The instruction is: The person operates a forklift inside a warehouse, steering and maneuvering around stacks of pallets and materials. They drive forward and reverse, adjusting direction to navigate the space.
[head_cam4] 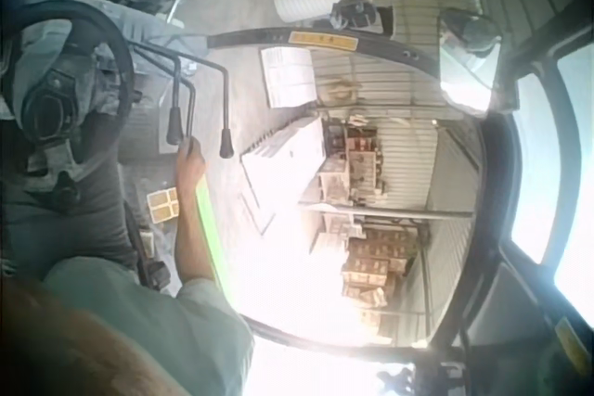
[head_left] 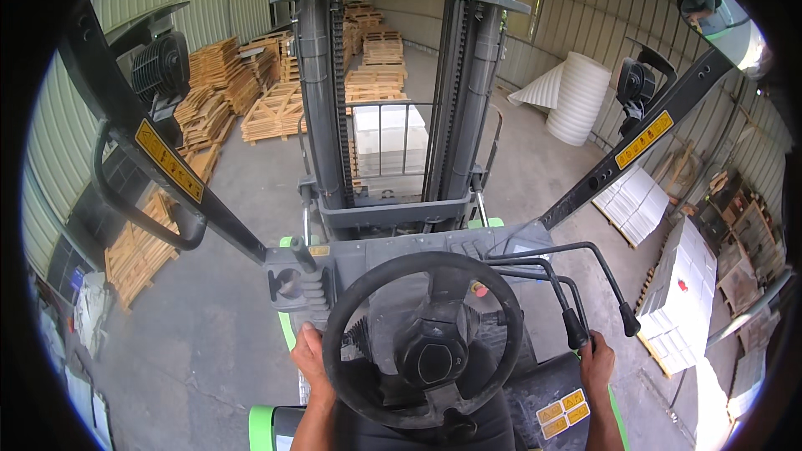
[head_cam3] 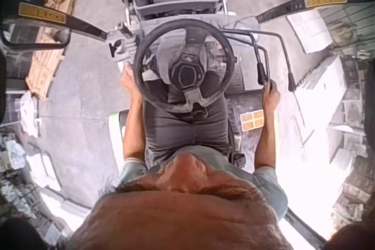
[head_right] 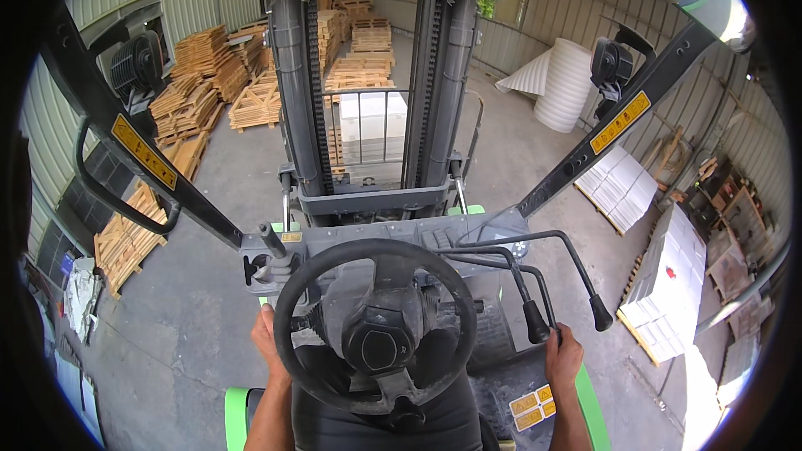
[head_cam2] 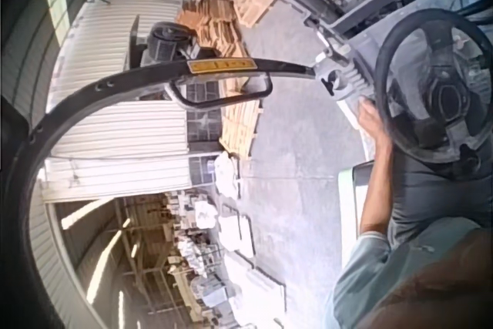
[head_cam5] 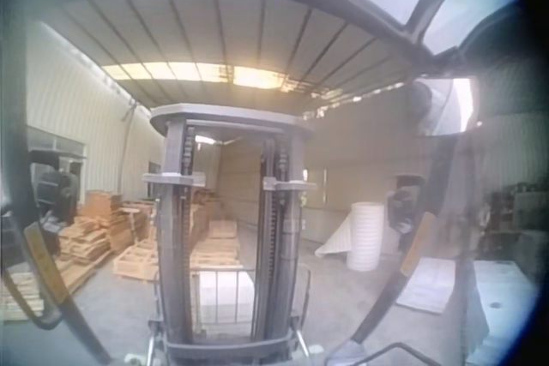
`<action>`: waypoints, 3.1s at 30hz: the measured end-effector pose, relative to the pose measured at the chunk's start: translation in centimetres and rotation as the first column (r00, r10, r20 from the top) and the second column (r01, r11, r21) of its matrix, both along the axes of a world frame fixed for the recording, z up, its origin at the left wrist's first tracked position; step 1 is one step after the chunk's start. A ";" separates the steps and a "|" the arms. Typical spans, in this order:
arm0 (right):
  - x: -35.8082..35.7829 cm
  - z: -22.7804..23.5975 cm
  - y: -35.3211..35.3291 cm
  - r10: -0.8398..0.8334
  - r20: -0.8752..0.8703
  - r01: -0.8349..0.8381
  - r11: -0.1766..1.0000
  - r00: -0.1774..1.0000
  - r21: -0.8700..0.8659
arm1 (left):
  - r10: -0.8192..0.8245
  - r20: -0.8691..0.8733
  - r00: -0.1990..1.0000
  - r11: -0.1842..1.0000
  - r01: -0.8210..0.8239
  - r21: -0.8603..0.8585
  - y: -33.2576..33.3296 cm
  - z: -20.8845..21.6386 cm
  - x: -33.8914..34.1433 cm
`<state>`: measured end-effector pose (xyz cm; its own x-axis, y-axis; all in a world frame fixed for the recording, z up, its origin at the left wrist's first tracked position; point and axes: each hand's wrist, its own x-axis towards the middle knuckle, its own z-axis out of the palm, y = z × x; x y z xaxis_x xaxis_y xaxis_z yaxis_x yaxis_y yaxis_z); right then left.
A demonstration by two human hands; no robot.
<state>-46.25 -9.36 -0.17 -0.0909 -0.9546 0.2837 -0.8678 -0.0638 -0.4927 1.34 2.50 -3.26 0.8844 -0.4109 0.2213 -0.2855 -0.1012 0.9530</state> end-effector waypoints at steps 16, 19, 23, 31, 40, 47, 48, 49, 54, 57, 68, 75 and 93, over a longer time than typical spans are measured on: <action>-0.6 -0.6 0.9 -0.008 0.036 0.009 0.999 0.999 -0.035 | 0.006 0.051 0.999 0.999 -0.008 0.045 0.7 0.8 -0.3; -0.2 -0.2 0.9 0.001 0.030 0.000 0.999 1.000 -0.052 | 0.008 0.029 1.000 0.999 -0.009 0.037 0.8 0.7 -0.1; -0.4 -0.3 0.9 0.005 0.019 -0.004 0.998 1.000 -0.061 | 0.005 0.020 1.000 1.000 -0.005 0.029 0.9 0.7 -0.2; -0.2 0.0 1.5 0.003 0.031 -0.001 0.998 1.000 -0.066 | -0.005 0.012 1.000 0.998 0.005 0.063 1.4 1.0 -0.1; -1.3 -0.9 1.2 0.033 0.023 -0.031 0.995 0.999 -0.099 | -0.008 0.009 1.000 0.999 0.007 0.039 1.6 1.3 -0.5; -0.4 0.6 1.9 0.040 0.073 -0.033 0.995 0.997 -0.091 | -0.004 0.025 1.000 0.999 0.003 0.042 2.0 1.2 -0.4; -0.3 0.8 1.9 0.041 0.096 -0.032 0.995 0.995 -0.091 | -0.011 0.012 1.000 0.999 0.011 0.038 2.0 1.0 -0.3; -0.1 1.2 1.8 0.043 0.119 -0.032 0.995 0.992 -0.091 | -0.019 -0.001 1.000 0.999 0.019 0.035 2.0 0.7 -0.1; 0.9 4.3 1.2 0.091 0.141 -0.051 0.964 0.986 -0.263 | -0.037 -0.016 0.999 0.998 0.038 0.041 2.5 1.5 -0.6; 3.0 7.3 1.2 0.046 0.023 -0.029 0.864 0.999 -0.503 | -0.021 0.019 1.000 0.997 0.019 0.076 2.6 1.1 -0.3; 18.0 7.6 14.2 0.837 0.177 -0.749 0.543 0.517 -0.379 | 0.007 0.058 0.998 0.997 -0.012 0.079 3.7 1.4 -0.4; 20.1 6.3 17.3 0.838 0.151 -0.681 0.519 0.524 -0.516 | -0.035 0.016 0.999 0.999 0.035 -0.007 3.9 0.9 -0.1; 17.0 4.1 13.9 0.738 0.347 -0.553 0.668 0.579 -0.498 | 0.009 0.094 0.996 0.994 0.001 -0.112 1.8 -1.2 -4.5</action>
